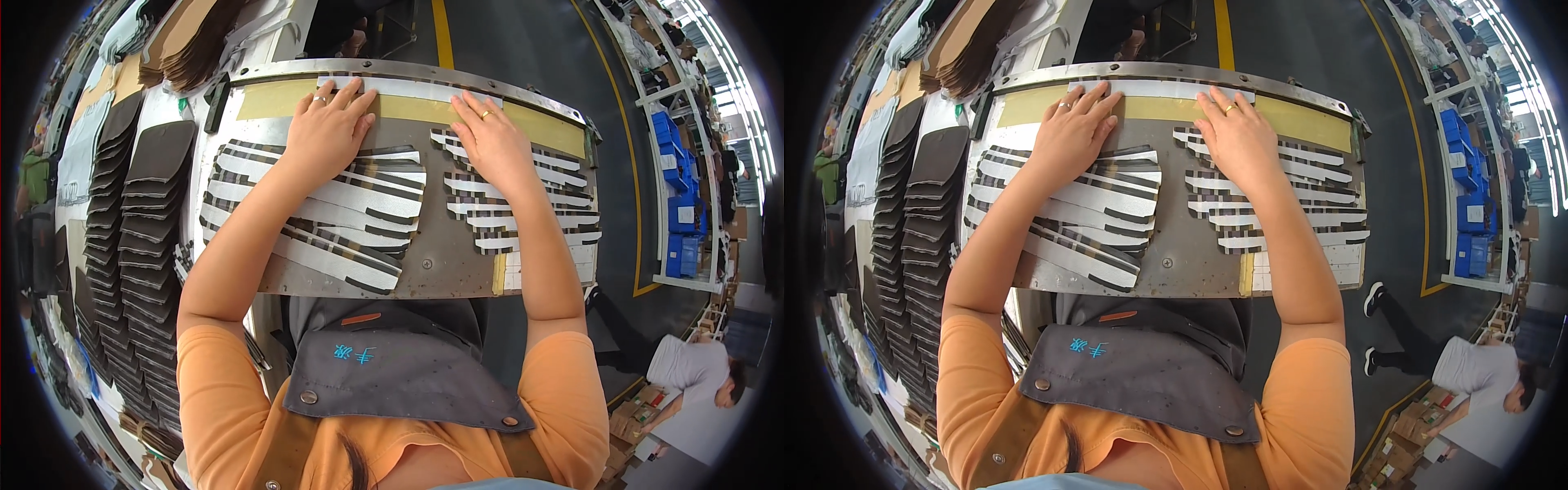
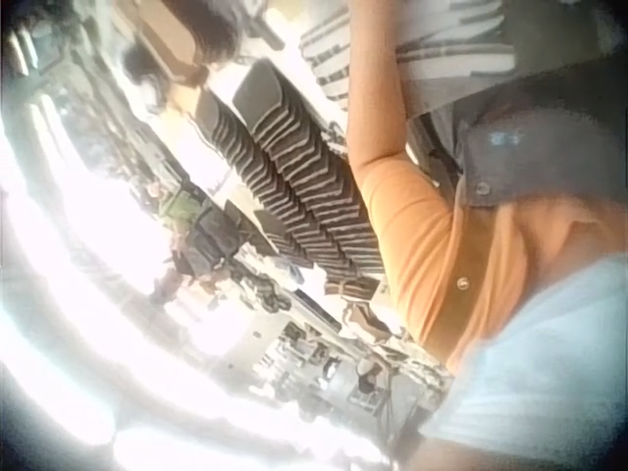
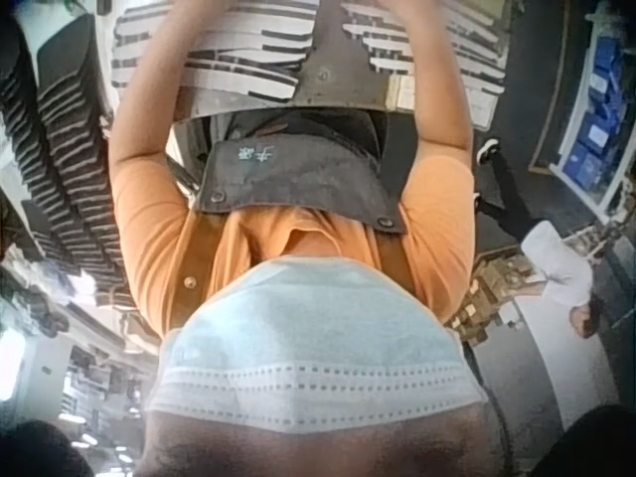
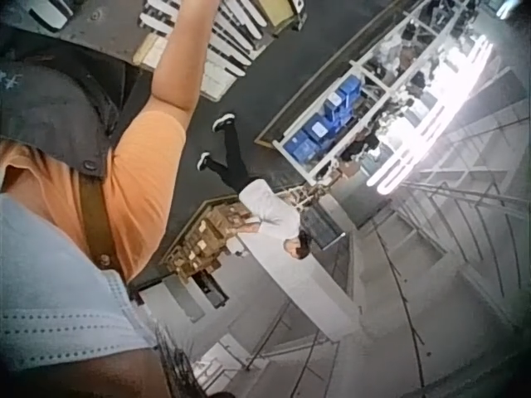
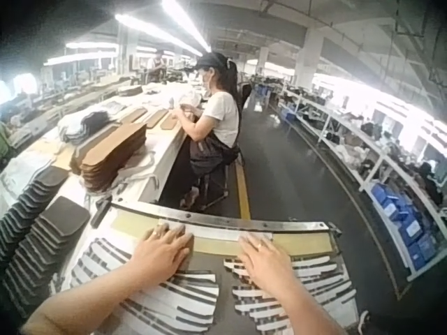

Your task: Arranging and aligning thin leather straps into a metal press or guide jig on a workshop table.

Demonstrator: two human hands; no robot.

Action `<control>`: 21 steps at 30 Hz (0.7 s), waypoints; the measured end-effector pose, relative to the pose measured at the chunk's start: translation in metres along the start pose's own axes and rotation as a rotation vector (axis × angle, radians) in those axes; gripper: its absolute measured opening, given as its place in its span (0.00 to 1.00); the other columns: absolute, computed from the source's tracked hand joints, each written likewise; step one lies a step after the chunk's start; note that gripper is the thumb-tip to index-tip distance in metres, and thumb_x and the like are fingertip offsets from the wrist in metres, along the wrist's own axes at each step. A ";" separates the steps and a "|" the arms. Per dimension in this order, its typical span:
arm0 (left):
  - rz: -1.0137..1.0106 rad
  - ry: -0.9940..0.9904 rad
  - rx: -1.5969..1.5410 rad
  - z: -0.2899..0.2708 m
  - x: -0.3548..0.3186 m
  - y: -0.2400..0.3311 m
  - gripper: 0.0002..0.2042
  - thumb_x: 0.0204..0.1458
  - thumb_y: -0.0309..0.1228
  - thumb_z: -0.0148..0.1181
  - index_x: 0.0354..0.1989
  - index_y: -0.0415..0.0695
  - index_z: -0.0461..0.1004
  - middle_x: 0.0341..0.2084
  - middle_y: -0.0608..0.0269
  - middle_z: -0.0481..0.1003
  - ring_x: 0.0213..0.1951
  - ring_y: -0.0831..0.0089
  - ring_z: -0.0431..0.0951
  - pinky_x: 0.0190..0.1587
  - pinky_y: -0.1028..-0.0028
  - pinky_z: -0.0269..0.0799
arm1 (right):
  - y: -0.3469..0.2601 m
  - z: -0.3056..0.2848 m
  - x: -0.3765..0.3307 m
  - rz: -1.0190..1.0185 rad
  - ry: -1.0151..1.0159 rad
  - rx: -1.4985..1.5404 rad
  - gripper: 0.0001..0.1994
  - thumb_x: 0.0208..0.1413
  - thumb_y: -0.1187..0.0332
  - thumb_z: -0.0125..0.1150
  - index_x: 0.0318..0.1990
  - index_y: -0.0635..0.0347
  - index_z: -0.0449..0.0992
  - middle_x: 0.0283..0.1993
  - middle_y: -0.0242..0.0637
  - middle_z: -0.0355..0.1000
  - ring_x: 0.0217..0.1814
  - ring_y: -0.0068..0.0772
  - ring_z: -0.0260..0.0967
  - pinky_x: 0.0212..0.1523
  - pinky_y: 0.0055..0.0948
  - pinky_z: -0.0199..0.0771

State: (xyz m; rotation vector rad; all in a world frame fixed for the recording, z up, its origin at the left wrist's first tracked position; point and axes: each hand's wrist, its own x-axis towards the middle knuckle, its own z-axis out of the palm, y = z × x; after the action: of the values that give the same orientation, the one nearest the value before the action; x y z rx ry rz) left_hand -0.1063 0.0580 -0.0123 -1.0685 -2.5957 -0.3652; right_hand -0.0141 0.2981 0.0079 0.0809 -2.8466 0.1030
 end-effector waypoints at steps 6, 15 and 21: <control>-0.002 -0.099 -0.116 -0.014 0.004 0.007 0.19 0.59 0.37 0.45 0.59 0.50 0.63 0.51 0.56 0.67 0.54 0.55 0.64 0.55 0.61 0.59 | 0.002 0.001 0.005 -0.107 0.091 0.004 0.17 0.58 0.60 0.52 0.51 0.57 0.73 0.53 0.36 0.69 0.54 0.41 0.66 0.52 0.38 0.67; 0.013 0.010 -0.224 -0.016 -0.003 0.006 0.12 0.57 0.31 0.48 0.48 0.41 0.67 0.47 0.58 0.70 0.50 0.56 0.69 0.52 0.63 0.63 | -0.010 -0.003 0.008 -0.068 0.035 -0.012 0.15 0.56 0.62 0.54 0.48 0.60 0.74 0.48 0.37 0.69 0.49 0.39 0.67 0.46 0.34 0.70; -0.157 0.035 -0.528 -0.014 0.005 -0.011 0.07 0.57 0.29 0.47 0.39 0.39 0.69 0.41 0.56 0.72 0.41 0.55 0.72 0.44 0.63 0.67 | 0.011 -0.018 -0.007 -0.096 0.034 0.002 0.14 0.57 0.61 0.53 0.47 0.56 0.74 0.49 0.40 0.70 0.47 0.42 0.68 0.46 0.37 0.70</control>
State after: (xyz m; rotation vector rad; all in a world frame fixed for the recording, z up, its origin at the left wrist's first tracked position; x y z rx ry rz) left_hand -0.1147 0.0486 0.0012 -0.9907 -2.6212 -1.1429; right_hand -0.0026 0.3107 0.0225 0.2134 -2.8034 0.0856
